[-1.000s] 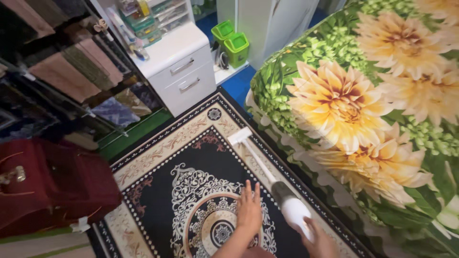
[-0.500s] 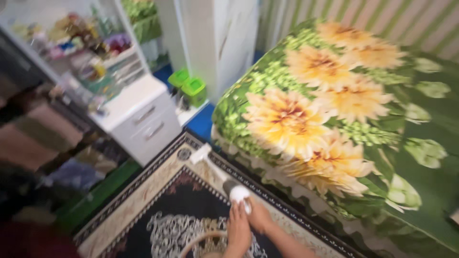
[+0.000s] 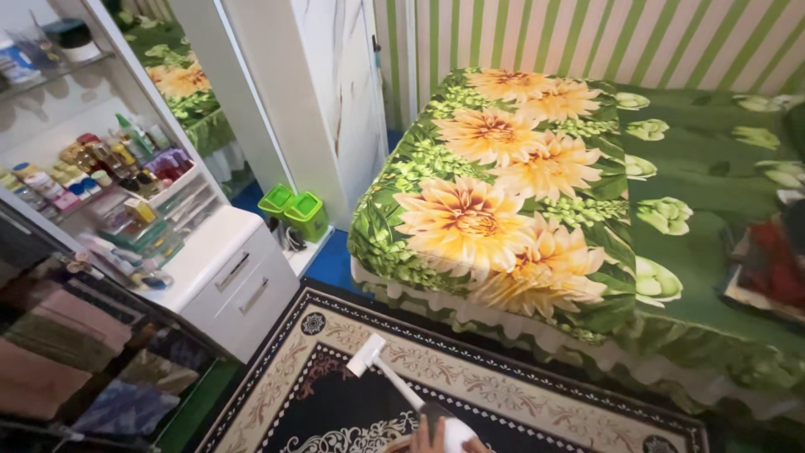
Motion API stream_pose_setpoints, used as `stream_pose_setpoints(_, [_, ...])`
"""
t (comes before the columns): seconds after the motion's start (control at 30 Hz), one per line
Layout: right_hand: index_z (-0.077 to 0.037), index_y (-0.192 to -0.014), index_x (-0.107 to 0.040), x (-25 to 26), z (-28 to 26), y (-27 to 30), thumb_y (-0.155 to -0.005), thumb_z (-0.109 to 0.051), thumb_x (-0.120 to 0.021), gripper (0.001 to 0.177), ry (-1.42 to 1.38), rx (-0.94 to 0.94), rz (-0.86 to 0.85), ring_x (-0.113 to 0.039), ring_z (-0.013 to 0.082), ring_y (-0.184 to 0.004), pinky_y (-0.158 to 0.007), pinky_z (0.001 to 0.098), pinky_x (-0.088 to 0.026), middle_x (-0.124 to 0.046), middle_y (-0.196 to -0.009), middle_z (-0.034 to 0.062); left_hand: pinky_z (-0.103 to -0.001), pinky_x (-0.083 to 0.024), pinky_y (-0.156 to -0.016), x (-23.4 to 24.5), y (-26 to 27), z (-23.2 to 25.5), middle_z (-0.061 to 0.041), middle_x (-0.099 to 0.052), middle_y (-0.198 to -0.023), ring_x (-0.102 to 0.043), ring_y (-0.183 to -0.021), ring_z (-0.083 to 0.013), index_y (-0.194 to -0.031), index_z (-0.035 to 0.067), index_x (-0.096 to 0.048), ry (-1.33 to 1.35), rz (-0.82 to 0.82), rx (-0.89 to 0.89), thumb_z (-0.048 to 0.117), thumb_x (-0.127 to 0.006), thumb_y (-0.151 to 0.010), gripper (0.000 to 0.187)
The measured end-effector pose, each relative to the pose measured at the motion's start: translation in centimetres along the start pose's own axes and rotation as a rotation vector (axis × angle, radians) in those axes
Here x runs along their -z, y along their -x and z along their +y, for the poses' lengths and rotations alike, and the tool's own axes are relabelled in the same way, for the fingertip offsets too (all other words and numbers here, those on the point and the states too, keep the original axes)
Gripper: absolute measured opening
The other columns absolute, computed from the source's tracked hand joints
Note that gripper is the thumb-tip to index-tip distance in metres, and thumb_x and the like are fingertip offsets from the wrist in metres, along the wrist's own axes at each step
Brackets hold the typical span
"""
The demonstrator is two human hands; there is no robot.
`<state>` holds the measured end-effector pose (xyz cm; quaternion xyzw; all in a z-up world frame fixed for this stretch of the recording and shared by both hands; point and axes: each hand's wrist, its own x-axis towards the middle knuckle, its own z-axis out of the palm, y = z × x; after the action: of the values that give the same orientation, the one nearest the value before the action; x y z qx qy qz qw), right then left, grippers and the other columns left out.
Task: The person vacuums the floor, moving the vacuum head across a rug and the hard floor around the bed and a white cabinet.
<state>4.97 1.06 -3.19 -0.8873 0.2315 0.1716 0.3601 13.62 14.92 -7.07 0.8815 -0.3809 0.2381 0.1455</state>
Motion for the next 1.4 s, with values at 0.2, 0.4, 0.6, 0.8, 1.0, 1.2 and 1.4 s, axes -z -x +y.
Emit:
stream_pose_setpoints(0.2, [-0.029, -0.136, -0.052, -0.3, -3.8, -4.1, -0.077, -0.032, -0.079, 0.065, 0.002, 0.104, 0.052, -0.071, 0.0354, -0.113, -0.096, 0.0434, -0.055, -0.074, -0.116, 0.0149, -0.051, -0.059, -0.058, 2.0, -0.1, -2.2, -0.025, -0.070, -0.122, -0.070, -0.075, -0.0304, -0.130, 0.032, -0.070, -0.252, 0.229, 0.093, 0.019, -0.069, -0.082, 0.049])
stream_pose_setpoints(0.4, [-0.025, -0.137, -0.047, -0.8, -2.9, -2.1, -0.078, -0.027, -0.080, 0.068, -0.026, 0.105, 0.022, -0.071, 0.0368, -0.109, -0.090, 0.0446, -0.056, -0.073, -0.115, 0.0167, -0.066, -0.057, -0.080, 3.8, 3.8, -1.7, -0.027, -0.053, -0.146, -0.063, -0.114, -0.0513, -0.141, 0.030, -0.065, -0.001, -0.331, 0.253, 0.018, -0.066, -0.080, 0.062])
stream_pose_setpoints(0.6, [-0.030, -0.137, -0.050, 0.7, 2.2, 3.0, -0.084, -0.048, -0.077, 0.062, -0.049, 0.056, 0.012, -0.076, 0.0323, -0.108, -0.092, 0.0414, -0.058, -0.075, -0.114, 0.0155, -0.063, -0.049, -0.097, 2.7, 4.2, -0.6, -0.024, -0.038, -0.155, -0.047, -0.130, -0.0474, -0.147, 0.031, -0.048, 0.056, -0.303, 0.261, 0.010, -0.060, -0.083, 0.068])
stream_pose_setpoints(0.8, [-0.036, -0.137, -0.052, -1.2, 4.2, 12.8, -0.086, -0.056, -0.072, 0.059, 0.020, -0.163, -0.100, -0.077, 0.0338, -0.106, -0.093, 0.0429, -0.058, -0.076, -0.109, 0.0160, -0.061, -0.041, -0.108, 11.4, 7.4, 0.6, -0.028, -0.017, -0.164, -0.026, -0.147, -0.0484, -0.162, 0.017, -0.023, 0.299, -0.703, 0.383, 0.001, -0.061, -0.085, 0.087])
stream_pose_setpoints(1.0, [-0.027, -0.135, -0.053, -1.2, -3.0, 6.0, -0.091, -0.044, -0.063, 0.048, 0.075, -0.092, 0.101, -0.074, 0.0416, -0.097, -0.087, 0.0501, -0.057, -0.077, -0.100, 0.0220, -0.063, -0.034, -0.111, 17.2, 7.1, 1.4, -0.029, -0.016, -0.162, -0.024, -0.144, -0.0529, -0.160, 0.012, -0.025, 0.374, -0.674, 0.456, -0.004, -0.068, -0.076, 0.095])
stream_pose_setpoints(1.2, [-0.023, -0.137, -0.054, -1.0, -7.8, -4.8, -0.094, -0.043, -0.063, 0.048, 0.051, 0.059, 0.127, -0.070, 0.0418, -0.109, -0.095, 0.0495, -0.053, -0.072, -0.115, 0.0222, -0.061, -0.036, -0.111, 18.2, 9.5, 3.5, -0.028, -0.017, -0.164, -0.027, -0.146, -0.0519, -0.159, 0.012, -0.027, 0.370, -0.729, 0.572, -0.004, -0.065, -0.077, 0.092])
stream_pose_setpoints(1.4, [-0.027, -0.135, -0.056, 2.9, -3.6, 0.0, -0.093, -0.047, -0.063, 0.048, 0.149, 0.037, 0.133, -0.070, 0.0419, -0.109, -0.094, 0.0497, -0.053, -0.073, -0.116, 0.0208, -0.061, -0.033, -0.112, 17.6, 8.8, 4.6, -0.024, -0.016, -0.165, -0.026, -0.146, -0.0498, -0.161, 0.016, -0.027, 0.366, -0.759, 0.596, -0.003, -0.067, -0.077, 0.095])
